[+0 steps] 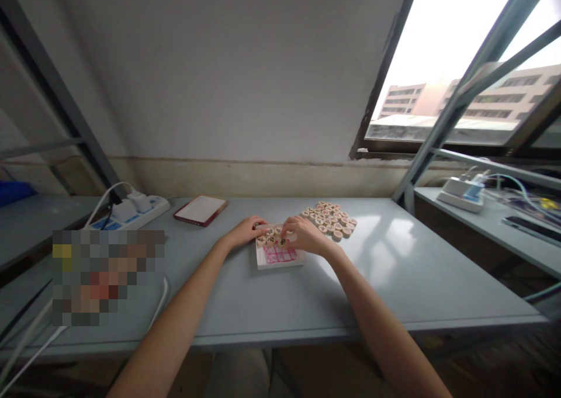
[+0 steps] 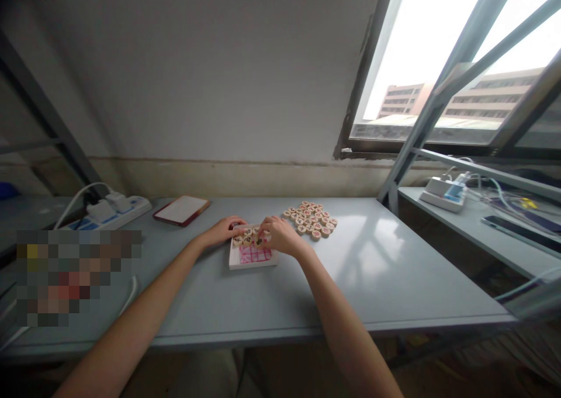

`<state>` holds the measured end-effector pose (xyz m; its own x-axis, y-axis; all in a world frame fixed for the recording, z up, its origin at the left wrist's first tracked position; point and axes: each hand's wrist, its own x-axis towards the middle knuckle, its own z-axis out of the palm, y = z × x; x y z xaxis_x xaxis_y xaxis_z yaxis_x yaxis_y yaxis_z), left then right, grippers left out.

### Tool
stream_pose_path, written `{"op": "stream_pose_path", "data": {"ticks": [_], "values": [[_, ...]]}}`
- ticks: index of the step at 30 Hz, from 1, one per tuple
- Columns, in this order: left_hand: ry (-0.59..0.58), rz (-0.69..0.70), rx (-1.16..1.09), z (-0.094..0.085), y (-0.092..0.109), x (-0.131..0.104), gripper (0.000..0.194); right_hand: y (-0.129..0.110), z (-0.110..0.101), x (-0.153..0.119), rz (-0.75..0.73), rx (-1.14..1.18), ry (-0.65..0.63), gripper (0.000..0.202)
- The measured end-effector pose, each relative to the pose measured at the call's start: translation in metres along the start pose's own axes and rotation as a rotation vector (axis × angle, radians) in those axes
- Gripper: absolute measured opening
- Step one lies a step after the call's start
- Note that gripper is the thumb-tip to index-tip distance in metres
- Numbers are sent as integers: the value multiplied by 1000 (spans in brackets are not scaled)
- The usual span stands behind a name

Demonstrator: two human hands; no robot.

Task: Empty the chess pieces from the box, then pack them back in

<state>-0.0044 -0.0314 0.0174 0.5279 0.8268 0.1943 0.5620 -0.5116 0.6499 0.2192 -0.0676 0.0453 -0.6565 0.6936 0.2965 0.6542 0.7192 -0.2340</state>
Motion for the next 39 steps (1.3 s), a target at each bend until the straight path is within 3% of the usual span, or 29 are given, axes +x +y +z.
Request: {"op": "stream_pose_path", "data": {"ticks": [5,8,13,21,27,33,35,39], "values": [[-13,-1,5,0,1,1,33,-2,7,2,-17,-48,48,20],[-11,7,12,0,0,1,33,-3,8,3,45,-127,77,23],[-10,-4,32,0,-1,1,33,0,8,3,127,-241,26,13],[-10,5,45,1,-3,2,32,1,11,2,119,-188,40,4],[-7,2,26,0,0,1,31,6,-1,-3,153,-121,40,13],[-5,-8,25,0,1,1,31,30,-4,-11,412,-288,317,48],[-6,-12,20,0,0,1,32,41,4,-14,496,-373,309,52],[-2,1,27,1,-1,1,33,55,17,-18,538,-424,158,39]]}}
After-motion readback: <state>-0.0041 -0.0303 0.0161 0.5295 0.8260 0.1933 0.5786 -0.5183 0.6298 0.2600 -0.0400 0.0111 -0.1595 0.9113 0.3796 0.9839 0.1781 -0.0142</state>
